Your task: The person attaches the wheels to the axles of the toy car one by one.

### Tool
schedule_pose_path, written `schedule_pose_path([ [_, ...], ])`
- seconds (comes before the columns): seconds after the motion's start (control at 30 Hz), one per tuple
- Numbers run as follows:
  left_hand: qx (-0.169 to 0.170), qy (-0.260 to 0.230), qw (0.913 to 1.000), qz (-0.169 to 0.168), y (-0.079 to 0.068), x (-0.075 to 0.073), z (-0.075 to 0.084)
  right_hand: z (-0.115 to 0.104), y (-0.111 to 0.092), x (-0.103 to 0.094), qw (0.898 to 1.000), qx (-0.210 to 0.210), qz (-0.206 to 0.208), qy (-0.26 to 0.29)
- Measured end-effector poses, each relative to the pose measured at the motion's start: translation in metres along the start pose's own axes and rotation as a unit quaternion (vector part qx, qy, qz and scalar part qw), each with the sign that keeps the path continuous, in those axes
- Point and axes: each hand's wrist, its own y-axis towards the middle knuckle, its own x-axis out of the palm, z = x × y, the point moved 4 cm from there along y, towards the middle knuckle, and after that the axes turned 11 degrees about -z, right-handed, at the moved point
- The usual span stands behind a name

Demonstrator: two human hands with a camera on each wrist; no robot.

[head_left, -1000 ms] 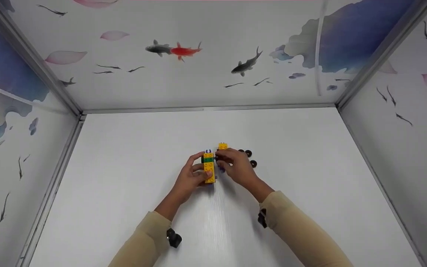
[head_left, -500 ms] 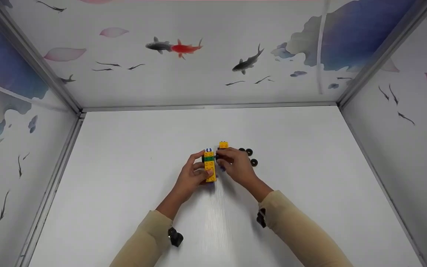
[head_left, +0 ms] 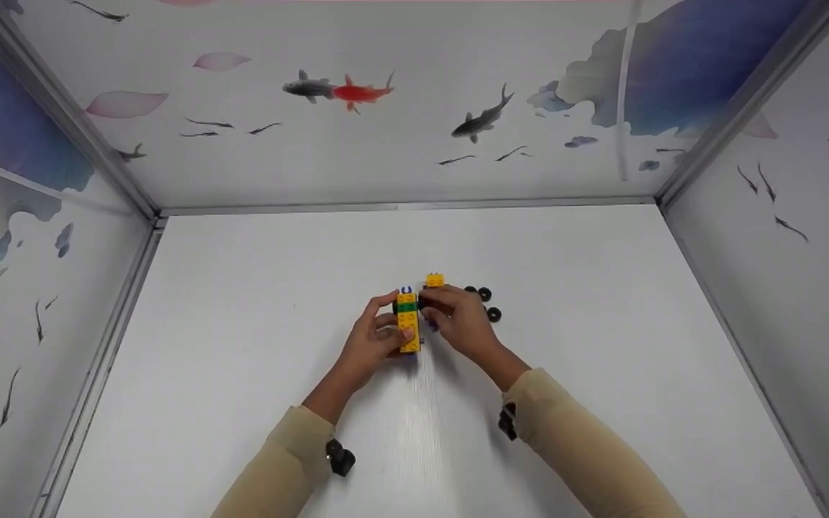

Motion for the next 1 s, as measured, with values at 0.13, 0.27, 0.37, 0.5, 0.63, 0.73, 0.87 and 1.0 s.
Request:
schedule_pose_path([
  [0.13,-0.002,0.002,1.0000,0.000,-0.0001,0.0005,-0.0003,-0.0001,-0.0001,-0.0003,1.000,0.009,-0.004,0.000],
  [0.27,-0.002,0.008,1.0000,0.001,0.0005,0.0004,-0.0008,0.0000,0.0008,-0.0004,1.000,0.013,-0.008,-0.006],
  [0.37,-0.001,0.015,0.9999,0.000,0.0008,0.0010,-0.0015,-0.0004,0.0013,0.0003,1.000,0.011,-0.008,-0.011],
  [0.5,-0.001,0.012,0.9999,-0.001,0.0007,0.0016,-0.0014,-0.0027,0.0027,0.0018,1.000,-0.008,-0.003,-0.024],
  [0.63,-0.002,0.008,1.0000,-0.003,0.0007,0.0018,0.0011,-0.0057,0.0039,-0.0003,0.999,-0.027,0.003,-0.031],
  [0.73,-0.006,0.013,0.9999,-0.009,-0.0011,0.0023,0.0016,-0.0045,0.0031,-0.0010,0.999,-0.026,-0.003,-0.032],
  [0.87,-0.012,0.017,0.9997,-0.012,-0.0036,0.0029,0.0014,-0.0013,0.0019,-0.0004,0.999,-0.017,-0.018,-0.027],
  [1.0,-0.013,0.016,0.9997,-0.011,-0.0040,0.0038,0.0018,0.0000,0.0013,-0.0014,0.999,-0.021,-0.028,-0.016],
])
